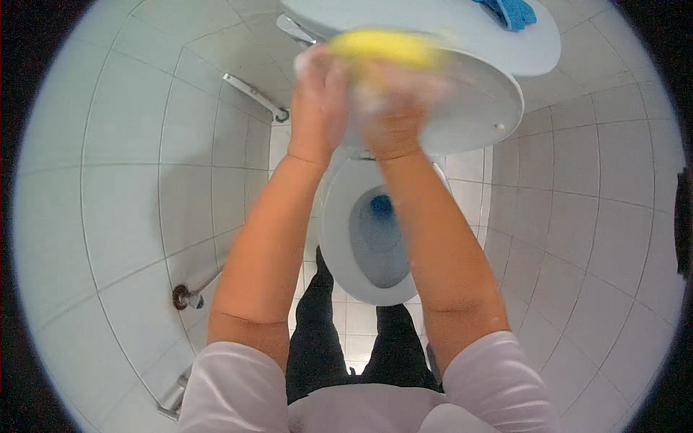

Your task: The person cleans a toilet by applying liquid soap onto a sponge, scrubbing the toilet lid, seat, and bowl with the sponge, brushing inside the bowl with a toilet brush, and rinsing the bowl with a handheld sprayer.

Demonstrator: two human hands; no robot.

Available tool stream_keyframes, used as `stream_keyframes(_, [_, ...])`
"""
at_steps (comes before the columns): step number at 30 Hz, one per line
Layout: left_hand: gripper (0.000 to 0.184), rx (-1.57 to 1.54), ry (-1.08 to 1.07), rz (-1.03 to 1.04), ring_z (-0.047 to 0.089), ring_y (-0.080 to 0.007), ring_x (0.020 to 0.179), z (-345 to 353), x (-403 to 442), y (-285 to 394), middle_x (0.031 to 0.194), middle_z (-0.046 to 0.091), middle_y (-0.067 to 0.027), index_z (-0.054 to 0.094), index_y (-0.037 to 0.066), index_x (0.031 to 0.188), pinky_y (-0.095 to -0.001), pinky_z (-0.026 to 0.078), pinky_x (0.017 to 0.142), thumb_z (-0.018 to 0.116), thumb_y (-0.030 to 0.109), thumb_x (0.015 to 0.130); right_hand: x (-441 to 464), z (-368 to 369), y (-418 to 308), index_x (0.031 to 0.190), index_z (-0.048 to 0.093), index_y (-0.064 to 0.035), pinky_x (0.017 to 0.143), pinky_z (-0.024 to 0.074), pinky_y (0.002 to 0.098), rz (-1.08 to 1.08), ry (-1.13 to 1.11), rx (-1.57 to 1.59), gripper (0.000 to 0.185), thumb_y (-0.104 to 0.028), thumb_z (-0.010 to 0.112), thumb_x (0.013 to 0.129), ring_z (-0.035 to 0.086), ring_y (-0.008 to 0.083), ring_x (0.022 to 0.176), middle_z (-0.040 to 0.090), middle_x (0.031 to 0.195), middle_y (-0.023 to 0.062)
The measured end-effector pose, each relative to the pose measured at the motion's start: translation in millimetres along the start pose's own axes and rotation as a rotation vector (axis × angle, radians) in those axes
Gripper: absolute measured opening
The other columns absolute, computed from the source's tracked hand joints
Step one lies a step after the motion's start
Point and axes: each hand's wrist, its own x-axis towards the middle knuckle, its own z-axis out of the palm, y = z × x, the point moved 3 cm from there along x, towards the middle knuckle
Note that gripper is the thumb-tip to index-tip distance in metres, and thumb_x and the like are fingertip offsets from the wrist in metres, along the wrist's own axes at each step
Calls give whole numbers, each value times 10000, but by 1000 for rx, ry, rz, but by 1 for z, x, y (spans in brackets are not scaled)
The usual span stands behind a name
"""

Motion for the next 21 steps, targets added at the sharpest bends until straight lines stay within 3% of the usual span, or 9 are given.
stream_keyframes(4, [278,-28,-339,-115,532,-310,818,-6,2,-25,903,539,-169,463,47,1032,-360,417,740,506,142,774,5,-17,13,914,500,-140,739,342,457,-293,-185,-87,265,-205,536,660,455,251,865,413,955,60])
stream_keyframes(6, [245,-150,-392,-343,535,-319,825,-7,4,-11,876,544,-172,510,36,992,-369,425,726,482,169,789,0,-20,40,942,465,-133,810,324,499,-100,-231,-282,252,-180,527,703,444,251,895,400,973,95])
stream_keyframes(7, [228,42,-260,244,530,-316,795,-6,2,-5,843,549,-151,559,46,929,-377,419,708,468,209,799,4,-17,39,976,414,-106,813,332,481,85,-86,-236,286,-156,521,716,443,251,889,389,981,101])
stream_keyframes(10, [203,30,-346,108,517,-316,794,-3,26,22,854,546,-127,578,74,893,-392,418,692,527,209,751,3,-7,32,1077,261,-25,819,354,429,655,355,-101,408,-81,503,754,438,251,871,358,1004,118])
stream_keyframes(12, [200,122,-368,273,515,-316,804,-1,36,29,870,544,-114,579,77,891,-403,415,694,545,212,747,-1,4,6,1039,270,-34,821,352,370,243,258,-289,349,-89,492,775,396,218,909,336,992,107])
stream_keyframes(14, [199,216,-372,438,513,-317,814,-1,48,43,886,542,-102,581,81,888,-413,412,695,563,215,743,2,4,22,1030,283,-24,841,343,357,603,46,57,316,-83,474,785,390,209,921,362,971,109])
stream_keyframes(16, [396,403,-424,643,415,-349,1038,0,52,56,1067,499,-150,488,33,1077,-425,290,894,562,274,772,-10,-14,62,1067,306,-22,824,380,383,976,517,88,310,-79,457,802,433,228,884,398,990,113])
stream_keyframes(19, [224,169,-384,842,523,-246,947,23,59,72,986,578,-89,593,107,931,-382,381,793,560,227,744,-122,3,95,1221,206,-49,845,388,367,1889,681,410,461,-50,425,816,442,233,915,378,1083,132])
stream_keyframes(21, [226,250,-354,895,533,-238,929,25,58,77,973,588,-73,594,110,931,-378,383,786,566,223,737,-102,8,81,1239,195,-71,844,391,368,1811,776,458,477,-51,422,819,441,239,946,372,1107,133])
